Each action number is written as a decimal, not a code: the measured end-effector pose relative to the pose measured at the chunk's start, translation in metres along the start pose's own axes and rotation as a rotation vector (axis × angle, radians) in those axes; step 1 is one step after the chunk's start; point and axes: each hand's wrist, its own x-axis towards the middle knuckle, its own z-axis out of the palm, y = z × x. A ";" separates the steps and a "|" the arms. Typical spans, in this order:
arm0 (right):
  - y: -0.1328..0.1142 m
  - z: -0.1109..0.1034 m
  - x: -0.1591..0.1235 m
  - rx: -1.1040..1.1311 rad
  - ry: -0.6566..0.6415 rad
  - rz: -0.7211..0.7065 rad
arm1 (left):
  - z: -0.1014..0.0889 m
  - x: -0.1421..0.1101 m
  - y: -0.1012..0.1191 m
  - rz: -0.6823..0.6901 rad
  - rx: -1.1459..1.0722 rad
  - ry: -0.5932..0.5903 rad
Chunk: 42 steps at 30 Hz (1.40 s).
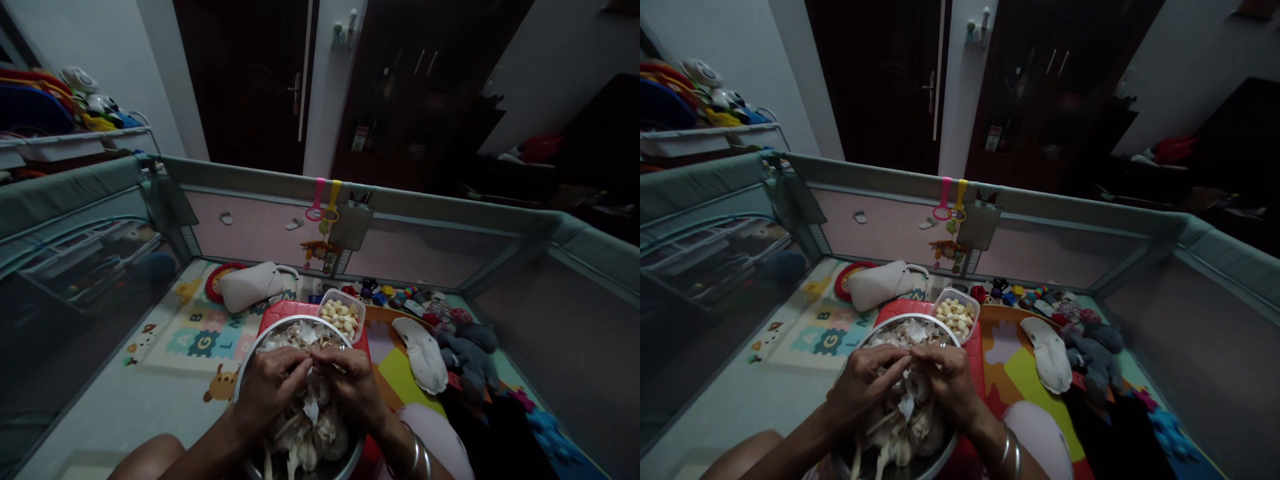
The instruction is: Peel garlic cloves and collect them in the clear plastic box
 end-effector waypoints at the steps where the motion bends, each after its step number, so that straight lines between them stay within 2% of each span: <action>1: -0.001 0.000 0.000 -0.027 -0.012 -0.033 | -0.001 0.000 0.000 -0.017 -0.014 -0.020; 5: 0.001 0.000 -0.002 -0.111 -0.064 -0.136 | -0.004 0.000 -0.001 -0.065 -0.026 -0.095; 9: 0.004 0.001 -0.004 -0.154 -0.098 -0.146 | -0.004 -0.001 -0.002 -0.094 0.014 -0.100; 22: 0.001 -0.001 -0.004 -0.097 -0.079 -0.002 | 0.000 0.001 -0.001 -0.199 -0.010 -0.077; 25: -0.004 0.000 -0.001 -0.004 -0.083 0.082 | 0.001 0.001 -0.001 -0.216 -0.037 -0.071; 27: -0.008 0.000 0.002 0.114 -0.088 0.191 | 0.001 0.002 0.000 -0.220 -0.049 -0.065; 30: -0.011 -0.001 0.007 0.381 -0.092 0.394 | 0.001 0.002 0.002 -0.200 -0.031 -0.056; 33: -0.006 -0.004 0.011 0.649 -0.053 0.532 | 0.002 0.003 0.003 -0.176 0.034 -0.046; 37: 0.004 -0.008 0.013 0.822 0.018 0.606 | 0.002 0.003 -0.001 -0.176 0.087 -0.113; 42: 0.006 -0.006 0.012 0.807 0.034 0.580 | -0.001 0.004 -0.004 -0.141 0.084 -0.122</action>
